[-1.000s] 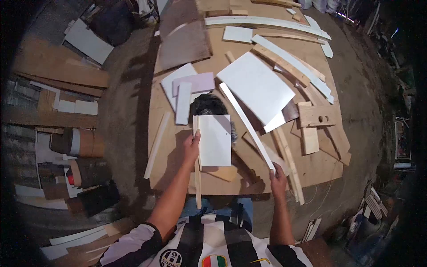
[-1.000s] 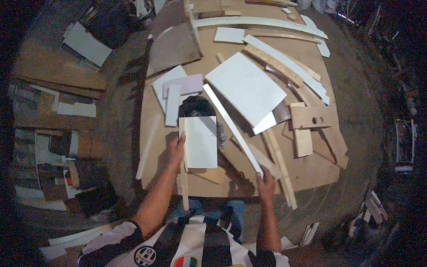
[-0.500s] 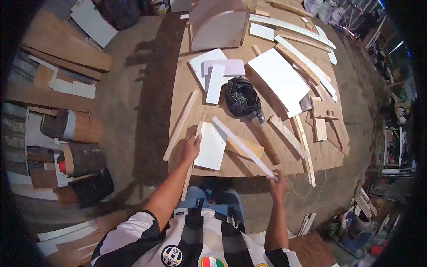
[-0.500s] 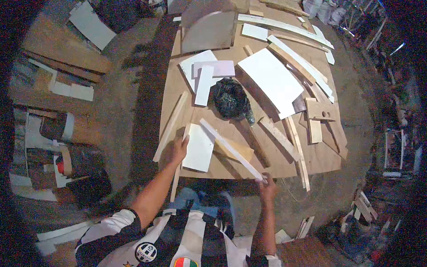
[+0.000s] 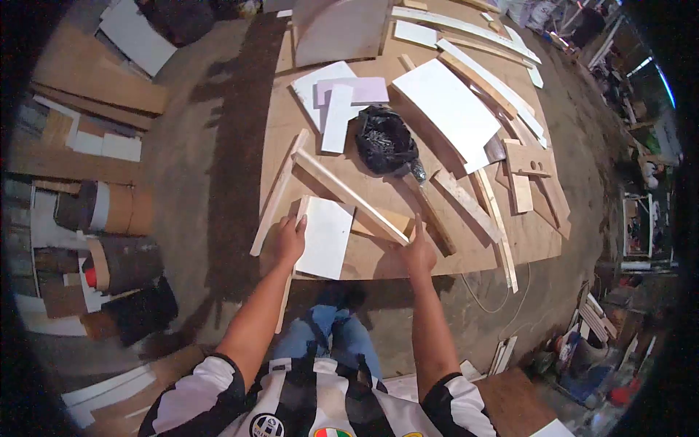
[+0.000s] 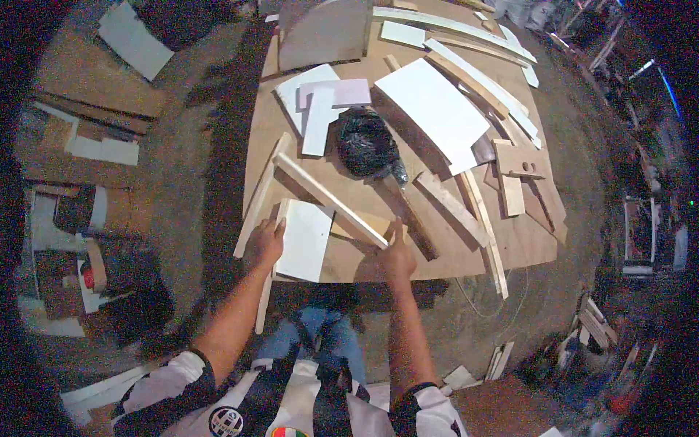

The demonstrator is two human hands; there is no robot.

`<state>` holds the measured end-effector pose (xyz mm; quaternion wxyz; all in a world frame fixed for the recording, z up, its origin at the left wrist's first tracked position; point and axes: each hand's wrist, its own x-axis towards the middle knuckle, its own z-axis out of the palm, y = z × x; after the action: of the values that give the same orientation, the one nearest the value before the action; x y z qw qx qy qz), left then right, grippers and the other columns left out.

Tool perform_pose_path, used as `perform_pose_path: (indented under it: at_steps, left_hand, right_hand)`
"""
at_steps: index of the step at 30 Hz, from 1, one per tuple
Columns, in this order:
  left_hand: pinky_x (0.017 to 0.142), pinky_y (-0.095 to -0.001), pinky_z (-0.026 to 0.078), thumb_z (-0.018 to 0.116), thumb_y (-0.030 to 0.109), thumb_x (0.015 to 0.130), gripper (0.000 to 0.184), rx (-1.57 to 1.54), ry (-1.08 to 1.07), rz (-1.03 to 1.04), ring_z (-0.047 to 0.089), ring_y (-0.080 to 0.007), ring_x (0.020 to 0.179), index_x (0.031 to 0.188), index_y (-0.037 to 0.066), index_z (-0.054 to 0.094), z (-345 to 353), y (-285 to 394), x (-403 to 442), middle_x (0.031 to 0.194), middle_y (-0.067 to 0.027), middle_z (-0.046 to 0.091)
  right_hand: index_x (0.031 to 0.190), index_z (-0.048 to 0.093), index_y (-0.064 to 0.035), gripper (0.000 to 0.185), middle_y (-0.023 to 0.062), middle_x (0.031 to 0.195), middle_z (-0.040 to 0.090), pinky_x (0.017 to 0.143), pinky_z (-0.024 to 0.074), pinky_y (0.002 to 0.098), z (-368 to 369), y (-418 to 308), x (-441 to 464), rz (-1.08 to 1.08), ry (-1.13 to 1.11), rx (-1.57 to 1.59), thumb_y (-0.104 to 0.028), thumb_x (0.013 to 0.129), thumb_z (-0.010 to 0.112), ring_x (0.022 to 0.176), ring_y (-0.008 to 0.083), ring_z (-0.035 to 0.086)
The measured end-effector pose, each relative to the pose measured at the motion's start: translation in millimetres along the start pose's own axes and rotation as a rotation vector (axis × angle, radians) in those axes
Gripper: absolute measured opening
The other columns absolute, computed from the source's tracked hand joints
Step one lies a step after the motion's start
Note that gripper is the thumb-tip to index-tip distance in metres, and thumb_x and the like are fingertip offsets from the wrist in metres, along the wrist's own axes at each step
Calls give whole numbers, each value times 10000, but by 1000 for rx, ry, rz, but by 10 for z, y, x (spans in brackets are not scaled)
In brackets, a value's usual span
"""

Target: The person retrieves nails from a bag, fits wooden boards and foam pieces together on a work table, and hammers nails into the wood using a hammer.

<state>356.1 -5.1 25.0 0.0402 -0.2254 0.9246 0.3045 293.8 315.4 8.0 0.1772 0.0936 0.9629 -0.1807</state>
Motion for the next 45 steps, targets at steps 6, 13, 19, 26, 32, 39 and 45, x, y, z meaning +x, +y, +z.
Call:
perform_pose_path:
  at_steps: [6, 13, 19, 26, 32, 39, 45]
  left_hand:
    - [869, -543, 521, 493, 415, 1036, 442, 176, -10, -12, 638, -426, 1032, 1199, 44, 669, 8, 64, 0, 1126, -208, 651]
    - [873, -544, 524, 467, 409, 1052, 432, 221, -7, 60, 639, -423, 1034, 1144, 27, 646, 11, 294, 22, 1145, -201, 640]
    - [897, -546, 517, 477, 415, 1048, 457, 179, -21, 61, 636, -437, 1044, 1160, 3, 641, 154, 562, 209, 1125, -221, 645]
    - [971, -519, 505, 504, 378, 1039, 465, 173, -23, 94, 612, -422, 1158, 1394, 82, 542, 182, 740, 443, 1268, -202, 617]
    - [987, -516, 499, 513, 363, 1033, 466, 203, -55, 94, 601, -421, 1184, 1405, 83, 535, 244, 596, 688, 1309, -191, 603]
    - [977, -507, 505, 533, 365, 1024, 456, 185, 9, 157, 598, -409, 1186, 1387, 90, 554, 329, 488, 708, 1277, -175, 604]
    - [945, -488, 509, 594, 305, 987, 436, 189, 25, 136, 608, -411, 1099, 1354, 69, 583, 357, 492, 734, 1237, -164, 632]
  right_hand:
    - [1524, 323, -200, 1022, 164, 960, 754, 752, 555, 505, 75, 293, 153, 65, 57, -156, -584, 723, 828, 911, 393, 733]
    - [1539, 328, -174, 972, 230, 986, 737, 789, 542, 517, -411, 830, 272, 287, 367, 34, -555, 776, 794, 929, 432, 717]
    - [1202, 550, -73, 499, 244, 929, 718, 761, 505, 568, -826, 751, 569, 262, 502, 153, -500, 957, 636, 889, 469, 687]
    - [1101, 633, -16, 367, 207, 1104, 659, 853, 475, 517, -139, 864, -73, -279, 369, 135, -314, 910, 729, 1058, 429, 614]
    - [1169, 642, -87, 403, 158, 1134, 618, 896, 474, 477, 13, 1002, -182, -299, 216, -41, -317, 860, 762, 1094, 379, 564]
    - [1212, 632, -102, 464, 151, 1183, 604, 905, 476, 485, 169, 323, 184, -475, 399, -57, -322, 831, 780, 1091, 373, 567]
    - [1188, 633, -109, 385, 144, 1157, 618, 880, 489, 472, 379, -431, 607, -483, 385, 36, -251, 849, 748, 1079, 365, 581]
